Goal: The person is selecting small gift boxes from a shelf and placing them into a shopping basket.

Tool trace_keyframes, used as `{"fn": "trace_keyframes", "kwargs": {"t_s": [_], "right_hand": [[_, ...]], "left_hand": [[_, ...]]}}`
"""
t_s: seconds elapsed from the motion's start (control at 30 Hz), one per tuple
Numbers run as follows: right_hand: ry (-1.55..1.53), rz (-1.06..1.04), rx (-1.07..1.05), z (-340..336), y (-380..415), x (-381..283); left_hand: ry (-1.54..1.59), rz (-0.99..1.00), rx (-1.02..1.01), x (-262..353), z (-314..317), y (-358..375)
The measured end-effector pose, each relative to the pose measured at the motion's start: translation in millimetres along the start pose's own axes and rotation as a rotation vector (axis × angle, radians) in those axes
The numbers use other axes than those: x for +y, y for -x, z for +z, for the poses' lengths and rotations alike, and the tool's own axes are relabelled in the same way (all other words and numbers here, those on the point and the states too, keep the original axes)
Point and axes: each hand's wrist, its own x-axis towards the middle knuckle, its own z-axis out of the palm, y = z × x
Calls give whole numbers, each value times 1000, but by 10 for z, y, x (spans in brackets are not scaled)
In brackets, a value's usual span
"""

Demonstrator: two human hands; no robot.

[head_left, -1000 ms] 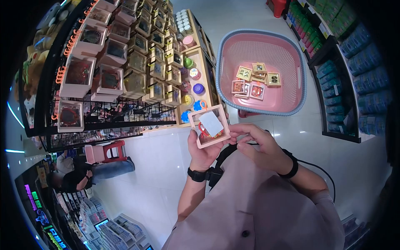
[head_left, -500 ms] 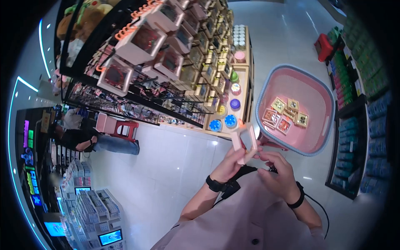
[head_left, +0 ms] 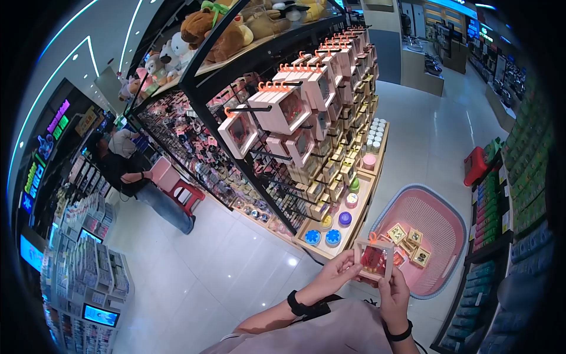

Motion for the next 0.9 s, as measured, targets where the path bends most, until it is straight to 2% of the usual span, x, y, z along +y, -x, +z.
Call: {"fn": "trace_keyframes", "kwargs": {"t_s": [0.1,0.13,0.27,0.43,0.57,0.73,0.9], "right_hand": [[-180,143,-30,-33,-105,-152],[-209,147,-47,-52,-131,-107],[-249,156,-54,39,-153,-158],[-206,215,-176,15,-88,46],[-167,238,-234,14,-55,130],[-152,273,-194,0,-19,129],[-162,278,-141,-50,21,172]], "left_hand": [[-34,-75,-87,95,-105,95],[-17,-46,-65,104,-111,121],[-52,164,84,467,-156,174],[-444,505,380,1307,-374,175],[-470,671,466,1789,-443,23],[-465,694,475,2106,-514,-206],[-401,691,516,2076,-662,-300]]}}
